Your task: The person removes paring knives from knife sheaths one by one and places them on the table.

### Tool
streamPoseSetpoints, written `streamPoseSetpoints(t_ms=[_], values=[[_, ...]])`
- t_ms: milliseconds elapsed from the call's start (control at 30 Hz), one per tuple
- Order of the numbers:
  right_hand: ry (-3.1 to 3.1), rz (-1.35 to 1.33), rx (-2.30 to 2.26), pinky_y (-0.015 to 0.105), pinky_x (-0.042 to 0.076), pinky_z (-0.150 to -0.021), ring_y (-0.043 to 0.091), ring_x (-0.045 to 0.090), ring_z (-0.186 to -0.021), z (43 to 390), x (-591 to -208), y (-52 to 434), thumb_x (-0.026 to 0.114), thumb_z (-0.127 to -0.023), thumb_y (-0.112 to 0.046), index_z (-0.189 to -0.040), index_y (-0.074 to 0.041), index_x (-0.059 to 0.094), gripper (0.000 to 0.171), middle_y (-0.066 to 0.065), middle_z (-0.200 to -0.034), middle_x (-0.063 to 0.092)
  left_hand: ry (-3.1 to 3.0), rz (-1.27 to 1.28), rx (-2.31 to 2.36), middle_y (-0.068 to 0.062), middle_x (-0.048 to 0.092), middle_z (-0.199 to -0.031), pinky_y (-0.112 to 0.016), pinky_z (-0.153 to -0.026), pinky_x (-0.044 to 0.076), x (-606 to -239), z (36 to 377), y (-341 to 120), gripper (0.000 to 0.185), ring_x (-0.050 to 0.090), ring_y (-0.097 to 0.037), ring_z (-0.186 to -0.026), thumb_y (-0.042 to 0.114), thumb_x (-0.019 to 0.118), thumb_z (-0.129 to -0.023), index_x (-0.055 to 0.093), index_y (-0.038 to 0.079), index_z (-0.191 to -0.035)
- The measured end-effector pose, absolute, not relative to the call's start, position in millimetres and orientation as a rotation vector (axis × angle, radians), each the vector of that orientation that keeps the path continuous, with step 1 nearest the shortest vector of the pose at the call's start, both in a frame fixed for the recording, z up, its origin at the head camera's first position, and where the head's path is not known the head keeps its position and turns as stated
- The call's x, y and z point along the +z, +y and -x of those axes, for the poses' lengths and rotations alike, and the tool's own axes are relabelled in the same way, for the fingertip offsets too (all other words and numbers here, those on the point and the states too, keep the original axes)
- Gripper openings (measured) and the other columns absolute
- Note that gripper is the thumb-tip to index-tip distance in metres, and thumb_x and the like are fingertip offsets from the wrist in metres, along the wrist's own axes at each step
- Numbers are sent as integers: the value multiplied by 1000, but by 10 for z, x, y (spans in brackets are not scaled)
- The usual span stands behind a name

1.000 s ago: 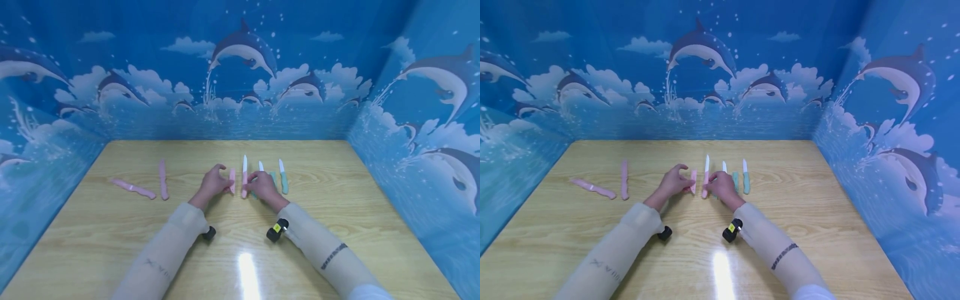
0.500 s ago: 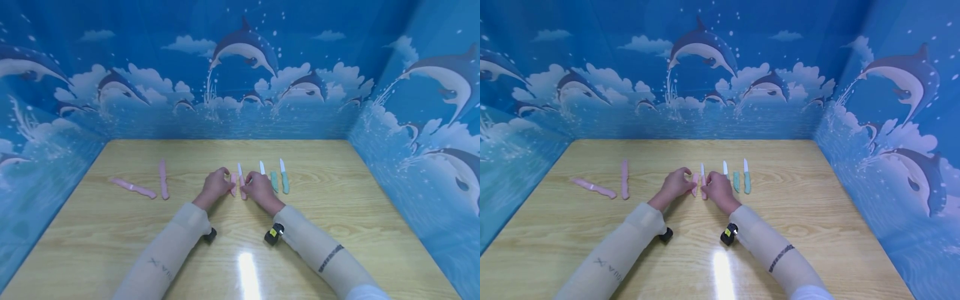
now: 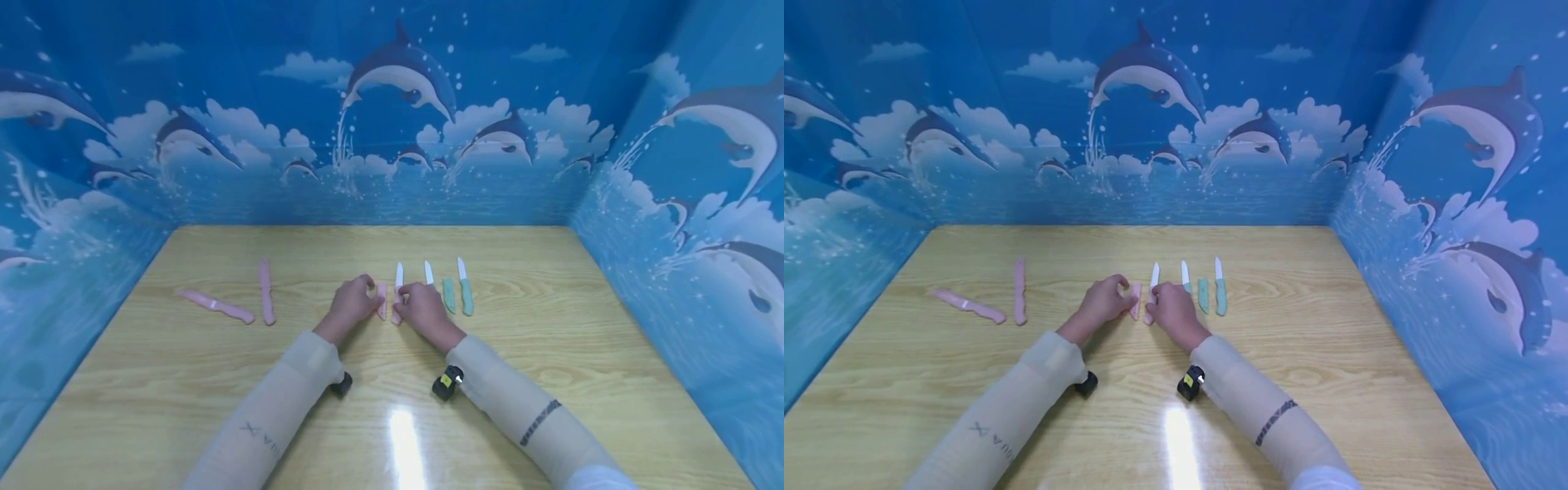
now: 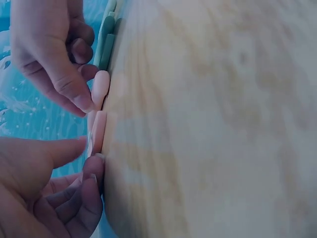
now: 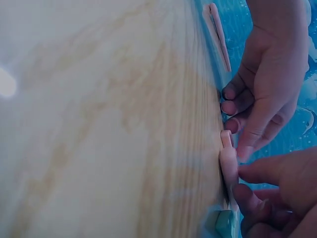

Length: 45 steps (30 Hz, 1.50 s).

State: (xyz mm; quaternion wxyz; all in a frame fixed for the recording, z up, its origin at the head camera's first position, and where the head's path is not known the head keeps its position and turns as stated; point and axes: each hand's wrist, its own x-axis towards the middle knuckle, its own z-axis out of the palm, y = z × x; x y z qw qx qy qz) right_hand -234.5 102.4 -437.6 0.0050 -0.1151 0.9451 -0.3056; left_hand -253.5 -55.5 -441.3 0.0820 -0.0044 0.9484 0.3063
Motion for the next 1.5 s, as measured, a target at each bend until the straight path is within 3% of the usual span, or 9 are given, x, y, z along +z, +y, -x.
streamPoseSetpoints(t_ms=[233, 467, 633, 733, 833, 1000, 1133, 1300, 1500], values=[[2977, 379, -1038, 19, 36, -40, 7, 44, -44, 2322, -4396, 1064, 73, -86, -18, -118, 3, 65, 39, -3, -51, 53, 2851, -18, 962, -15, 68, -100, -39, -78, 53, -4388, 2511, -615, 46, 62, -25, -84, 40, 61, -95, 60, 1, -120], [2982, 449, -975, 16, 30, -38, 5, 37, -42, 2279, -4410, 1073, 73, -86, -17, -118, 1, 67, 38, -4, -49, 49, 2794, -20, 1014, -5, 63, -66, -27, -55, 48, -4400, 2488, -639, 45, 57, -15, -53, 35, 63, -95, 58, 1, -122], [2991, 452, -929, 18, 36, -41, 5, 44, -44, 2270, -4369, 1087, 70, -88, -13, -114, 1, 69, 30, 3, -62, 65, 2788, -15, 1025, -2, 62, -62, -27, -57, 48, -4407, 2480, -639, 43, 56, -13, -50, 34, 63, -95, 58, 1, -122], [2984, 436, -896, 22, 45, -46, 9, 54, -50, 2267, -4350, 1106, 69, -90, -13, -114, 0, 69, 28, 8, -78, 72, 2792, -1, 1009, -2, 63, -63, -29, -62, 48, -4412, 2478, -641, 43, 56, -14, -53, 36, 63, -95, 59, 2, -122], [2979, 433, -874, 30, 56, -63, 18, 67, -69, 2264, -4347, 1118, 71, -89, -15, -110, 0, 70, 26, 12, -92, 74, 2791, 21, 1002, -2, 63, -63, -29, -61, 48, -4413, 2477, -639, 43, 56, -14, -54, 36, 63, -94, 59, 3, -122], [2996, 438, -856, 38, 56, -85, 28, 69, -95, 2267, -4374, 1125, 73, -87, -16, -97, 0, 74, 20, 14, -100, 73, 2797, 33, 1005, -2, 62, -62, -25, -54, 45, -4411, 2468, -642, 42, 54, -13, -52, 36, 64, -94, 60, 4, -122], [3001, 410, -853, 32, 57, -72, 21, 69, -78, 2256, -4381, 1124, 74, -86, -17, -89, -2, 74, 16, 10, -87, 73, 2774, 71, 1031, -2, 61, -62, -24, -51, 43, -4391, 2452, -650, 42, 52, -13, -51, 35, 65, -93, 60, 5, -122], [3008, 343, -863, 22, 48, -53, 11, 56, -56, 2243, -4382, 1114, 74, -87, -19, -77, -5, 73, 17, 2, -69, 67, 2764, 109, 1046, -3, 61, -64, -25, -52, 44, -4373, 2448, -663, 41, 52, -13, -53, 34, 66, -93, 60, 6, -122], [3037, 311, -850, 20, 39, -44, 9, 47, -48, 2227, -4392, 1104, 73, -88, -21, -65, -9, 69, 26, -2, -58, 57, 2771, 98, 1054, -3, 61, -63, -24, -50, 43, -4378, 2450, -680, 40, 51, -13, -51, 33, 66, -93, 60, 5, -122]])
